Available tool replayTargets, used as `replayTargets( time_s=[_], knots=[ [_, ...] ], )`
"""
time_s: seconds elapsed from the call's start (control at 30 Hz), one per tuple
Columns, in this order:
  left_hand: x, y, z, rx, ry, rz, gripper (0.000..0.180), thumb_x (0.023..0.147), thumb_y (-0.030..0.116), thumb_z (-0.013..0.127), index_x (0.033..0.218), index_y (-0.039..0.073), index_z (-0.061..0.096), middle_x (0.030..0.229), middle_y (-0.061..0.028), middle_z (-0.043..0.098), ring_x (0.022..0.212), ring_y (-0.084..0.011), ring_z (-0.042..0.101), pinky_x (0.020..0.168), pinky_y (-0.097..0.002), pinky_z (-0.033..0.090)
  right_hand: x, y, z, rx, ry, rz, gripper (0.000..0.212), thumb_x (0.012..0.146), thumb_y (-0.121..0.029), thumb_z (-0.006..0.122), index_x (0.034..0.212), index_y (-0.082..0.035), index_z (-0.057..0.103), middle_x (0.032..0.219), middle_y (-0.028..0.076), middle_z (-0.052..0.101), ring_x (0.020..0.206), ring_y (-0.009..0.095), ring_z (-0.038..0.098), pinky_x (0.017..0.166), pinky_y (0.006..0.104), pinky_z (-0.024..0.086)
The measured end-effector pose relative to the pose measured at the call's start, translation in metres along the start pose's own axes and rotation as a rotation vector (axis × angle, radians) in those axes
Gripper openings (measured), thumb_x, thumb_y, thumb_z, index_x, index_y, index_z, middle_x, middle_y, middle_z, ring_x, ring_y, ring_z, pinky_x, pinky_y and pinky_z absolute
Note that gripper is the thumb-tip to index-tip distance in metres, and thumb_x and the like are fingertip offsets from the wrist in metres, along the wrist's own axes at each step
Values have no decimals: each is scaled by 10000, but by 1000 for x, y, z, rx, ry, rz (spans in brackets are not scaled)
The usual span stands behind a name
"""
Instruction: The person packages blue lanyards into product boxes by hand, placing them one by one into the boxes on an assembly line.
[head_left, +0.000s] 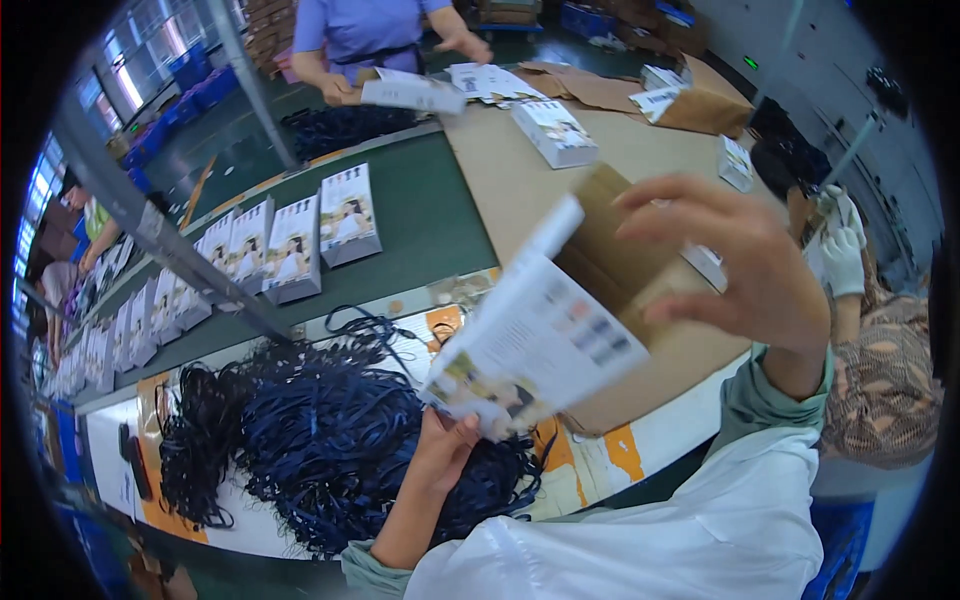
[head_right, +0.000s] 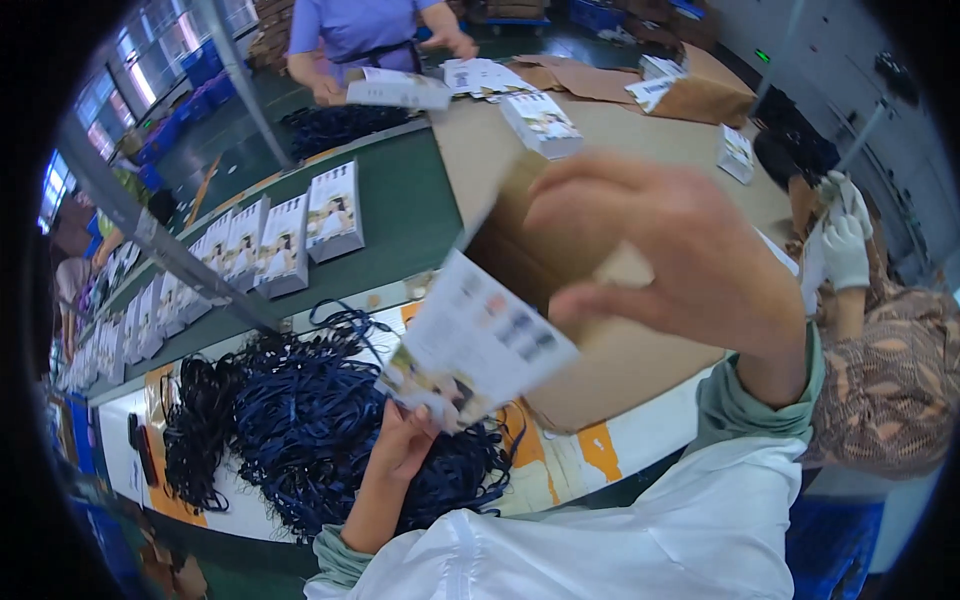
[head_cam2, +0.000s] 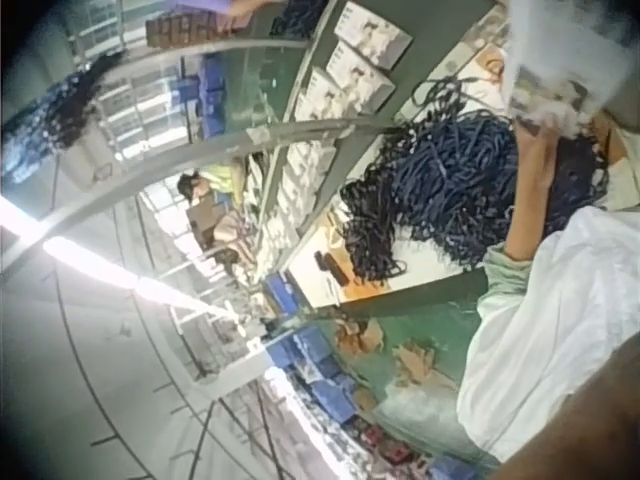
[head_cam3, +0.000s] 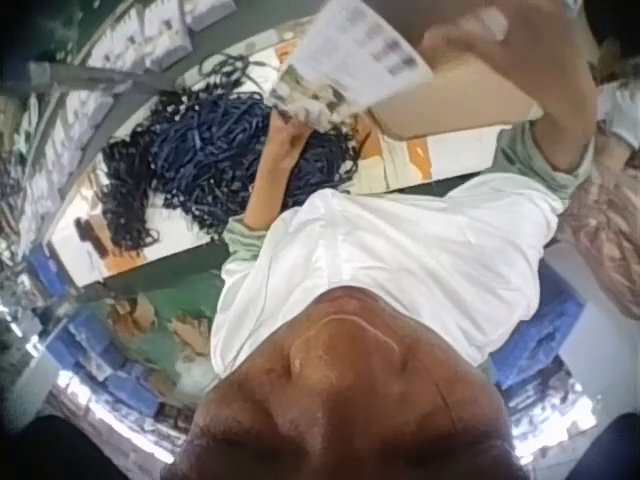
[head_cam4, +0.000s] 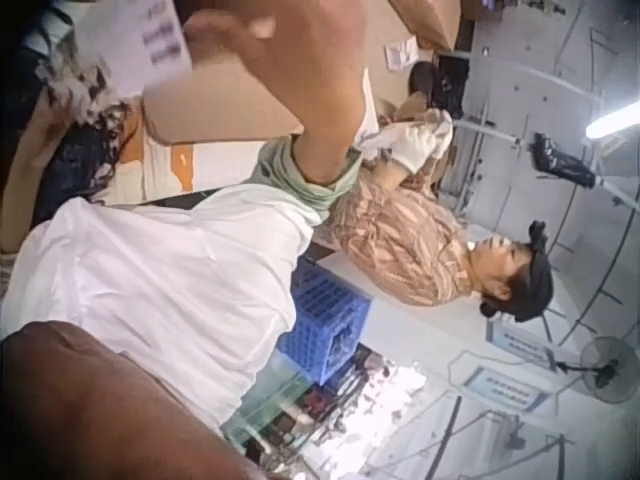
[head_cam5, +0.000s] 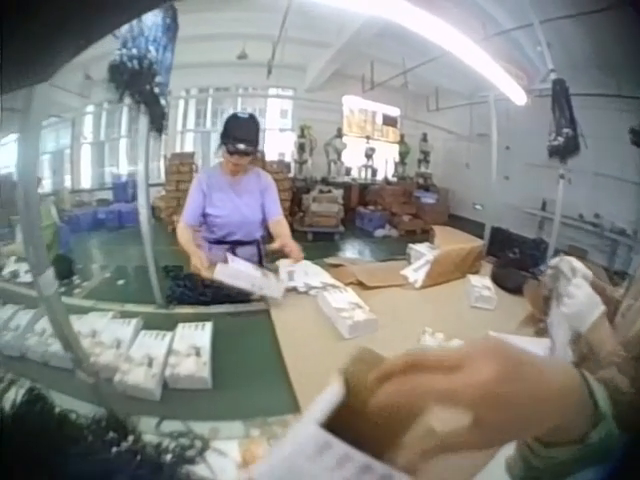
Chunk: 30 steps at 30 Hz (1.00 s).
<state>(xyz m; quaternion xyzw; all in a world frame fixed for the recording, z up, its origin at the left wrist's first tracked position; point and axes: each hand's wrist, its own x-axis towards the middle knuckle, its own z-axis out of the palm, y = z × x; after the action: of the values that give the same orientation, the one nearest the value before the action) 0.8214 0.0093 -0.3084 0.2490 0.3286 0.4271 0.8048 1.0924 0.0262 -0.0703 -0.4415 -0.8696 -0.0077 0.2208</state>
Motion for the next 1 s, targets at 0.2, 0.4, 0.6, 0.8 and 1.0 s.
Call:
replayTargets(
  time_s=[0.2, 0.4, 0.6, 0.8, 1.0],
  knots=[
    [79, 32, -14, -159, 78, 90, 447, 857, 226, 608, 1216, 55, 404, 1135, -80, 524, 1018, -224, 544, 861, -422, 493, -24, 5, 92, 329, 277, 383, 185, 737, -108, 684, 894, -39, 616, 819, 65, 618, 628, 161, 581, 565, 275, 463],
    [154, 27, -8, -183, 153, 22, 426, 844, 220, 626, 1196, 75, 437, 1117, -91, 532, 1052, -255, 514, 874, -463, 458, -82, -45, 221, 561, -529, 345, 254, 777, -204, 640, 999, -85, 604, 893, 118, 586, 835, 289, 584, 744, 378, 467],
    [187, -13, 49, -146, 172, 116, 362, 833, 184, 640, 1135, 72, 474, 1015, -51, 589, 892, -184, 584, 742, -385, 508, -102, -54, 246, 615, -448, 389, 164, 799, -213, 616, 907, -90, 623, 819, 94, 581, 800, 295, 584, 678, 377, 472],
    [187, -26, 33, -116, 101, -63, 327, 830, 192, 647, 1102, 84, 502, 976, -36, 588, 860, -167, 590, 707, -347, 527, -107, -53, 247, 602, -385, 413, 180, 816, -241, 601, 886, -77, 627, 826, 86, 591, 768, 278, 589, 661, 372, 475],
    [251, 29, -5, -39, 265, 15, 359, 826, 232, 648, 1098, 51, 500, 981, -95, 558, 922, -257, 558, 813, -462, 497, -102, -49, 252, 644, -398, 425, 194, 818, -250, 600, 895, -74, 631, 826, 79, 594, 763, 271, 589, 661, 368, 475]
  ],
)
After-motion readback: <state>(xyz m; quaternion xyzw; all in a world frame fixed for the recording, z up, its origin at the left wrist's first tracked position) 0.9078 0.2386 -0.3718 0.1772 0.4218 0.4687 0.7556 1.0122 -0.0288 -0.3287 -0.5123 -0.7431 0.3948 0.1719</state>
